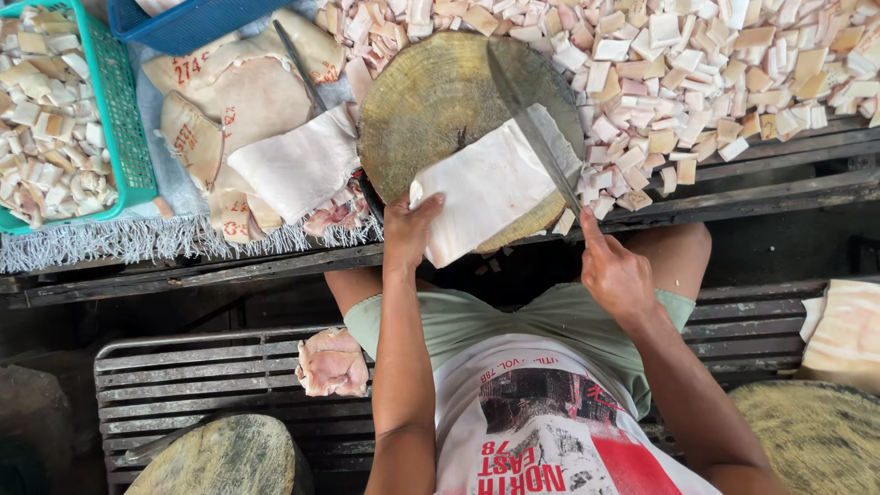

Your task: The person cuts large sheets of pork skin into strips and then into small cubes using a large knife on a round wooden cutting board. The cut pieces are pushed to the side of the board, joining a large pile of previously cut cubes.

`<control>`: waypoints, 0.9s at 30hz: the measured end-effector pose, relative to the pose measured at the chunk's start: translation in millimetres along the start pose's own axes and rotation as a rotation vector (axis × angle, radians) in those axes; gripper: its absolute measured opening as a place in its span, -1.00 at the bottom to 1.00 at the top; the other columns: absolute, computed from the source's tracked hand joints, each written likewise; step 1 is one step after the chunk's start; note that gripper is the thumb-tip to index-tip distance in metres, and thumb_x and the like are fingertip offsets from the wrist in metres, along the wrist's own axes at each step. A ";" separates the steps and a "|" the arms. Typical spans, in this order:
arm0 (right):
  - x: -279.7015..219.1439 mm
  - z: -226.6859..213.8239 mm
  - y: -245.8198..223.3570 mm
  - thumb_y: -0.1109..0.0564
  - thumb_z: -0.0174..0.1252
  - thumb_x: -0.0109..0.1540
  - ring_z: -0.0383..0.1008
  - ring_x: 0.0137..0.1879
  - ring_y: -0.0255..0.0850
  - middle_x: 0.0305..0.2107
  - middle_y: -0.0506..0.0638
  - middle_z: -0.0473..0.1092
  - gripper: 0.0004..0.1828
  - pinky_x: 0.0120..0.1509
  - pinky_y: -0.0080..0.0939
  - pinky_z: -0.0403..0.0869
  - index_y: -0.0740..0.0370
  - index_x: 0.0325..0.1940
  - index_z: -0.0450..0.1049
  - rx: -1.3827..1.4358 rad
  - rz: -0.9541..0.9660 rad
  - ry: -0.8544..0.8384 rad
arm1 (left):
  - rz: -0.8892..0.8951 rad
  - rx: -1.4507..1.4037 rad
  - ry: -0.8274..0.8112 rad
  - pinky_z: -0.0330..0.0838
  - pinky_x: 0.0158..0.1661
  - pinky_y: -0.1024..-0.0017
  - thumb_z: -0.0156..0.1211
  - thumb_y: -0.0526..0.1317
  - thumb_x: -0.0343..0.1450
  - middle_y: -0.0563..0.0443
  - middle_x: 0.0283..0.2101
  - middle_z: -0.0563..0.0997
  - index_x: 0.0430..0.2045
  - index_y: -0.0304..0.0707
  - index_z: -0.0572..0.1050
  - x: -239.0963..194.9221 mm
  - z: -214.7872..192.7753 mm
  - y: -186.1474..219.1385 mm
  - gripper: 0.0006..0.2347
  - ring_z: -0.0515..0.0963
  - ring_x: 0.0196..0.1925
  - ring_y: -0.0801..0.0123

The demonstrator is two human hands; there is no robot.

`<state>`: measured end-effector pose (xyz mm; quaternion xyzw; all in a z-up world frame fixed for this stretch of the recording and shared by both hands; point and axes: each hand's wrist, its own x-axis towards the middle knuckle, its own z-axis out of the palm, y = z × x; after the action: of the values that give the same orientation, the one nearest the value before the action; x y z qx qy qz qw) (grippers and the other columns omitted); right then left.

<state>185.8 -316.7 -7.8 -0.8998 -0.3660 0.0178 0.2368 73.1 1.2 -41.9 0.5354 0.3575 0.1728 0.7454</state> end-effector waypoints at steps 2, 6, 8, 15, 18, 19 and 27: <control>4.2 -0.5 -1.2 0.24 0.17 0.22 0.48 -0.44 0.19 -0.42 0.13 0.48 -0.20 -0.28 0.17 0.50 0.05 0.56 0.20 -0.039 -0.017 -0.056 | 0.038 0.000 -0.003 0.58 -0.26 0.49 0.34 -0.34 0.36 0.01 -0.25 0.70 -0.13 -0.47 0.57 -2.4 -0.5 1.8 -0.76 0.65 -0.32 0.50; 14.1 -27.1 -12.0 0.33 0.16 0.20 0.51 -0.39 0.17 -0.37 0.20 0.49 -0.21 -0.26 0.13 0.51 0.12 0.54 0.22 0.047 -0.090 0.042 | 0.062 0.076 -0.004 0.55 -0.27 0.49 0.34 -0.34 0.41 -0.03 -0.27 0.69 -0.17 -0.53 0.61 -4.4 1.5 5.7 -0.81 0.61 -0.33 0.50; 14.9 -52.6 -19.1 0.39 0.09 0.25 0.56 -0.30 0.07 -0.28 0.28 0.48 -0.24 -0.19 0.01 0.56 0.20 0.57 0.18 0.185 -0.235 0.211 | 0.066 0.045 -0.027 0.55 -0.24 0.50 0.34 -0.35 0.41 -0.02 -0.25 0.69 -0.16 -0.52 0.62 -3.1 3.3 6.9 -0.80 0.62 -0.31 0.51; 13.3 -73.3 -13.7 0.46 0.01 0.42 0.45 -0.41 -0.08 -0.36 0.21 0.39 -0.45 -0.32 -0.18 0.44 0.12 0.47 0.27 0.262 -0.173 0.521 | 0.083 0.078 0.007 0.56 -0.21 0.50 0.34 -0.35 0.39 -0.02 -0.23 0.70 -0.14 -0.52 0.60 -5.8 3.1 8.3 -0.78 0.63 -0.28 0.51; 11.0 -29.4 -3.6 0.30 0.17 0.20 0.48 -0.44 0.17 -0.47 0.19 0.48 -0.24 -0.31 0.19 0.47 0.25 0.51 0.23 -0.204 -0.125 -0.061 | 0.076 0.098 0.020 0.54 -0.18 0.50 0.35 -0.35 0.40 -0.03 -0.21 0.70 -0.12 -0.55 0.60 -12.0 -0.2 4.1 -0.77 0.62 -0.26 0.50; 2.5 -24.5 2.1 0.29 0.15 0.21 0.49 -0.39 0.19 -0.44 0.21 0.48 -0.25 -0.26 0.21 0.48 0.20 0.52 0.23 -0.148 -0.080 -0.071 | 0.064 0.098 0.029 0.55 -0.16 0.50 0.34 -0.35 0.40 -0.03 -0.20 0.70 -0.12 -0.54 0.60 -14.6 -1.8 2.1 -0.77 0.63 -0.25 0.49; -9.4 -30.7 8.8 0.33 0.07 0.24 0.54 -0.22 0.27 -0.25 0.30 0.51 -0.25 -0.13 0.20 0.52 0.18 0.56 0.21 0.149 0.024 0.044 | 0.062 -0.028 0.028 0.55 -0.17 0.49 0.33 -0.36 0.39 -0.02 -0.18 0.69 -0.09 -0.50 0.58 -19.3 4.5 -1.5 -0.76 0.63 -0.24 0.48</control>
<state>191.0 -341.1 14.3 -0.8843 -0.3474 0.0279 0.3107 63.0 -14.7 -35.8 0.5331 0.3488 0.2082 0.7422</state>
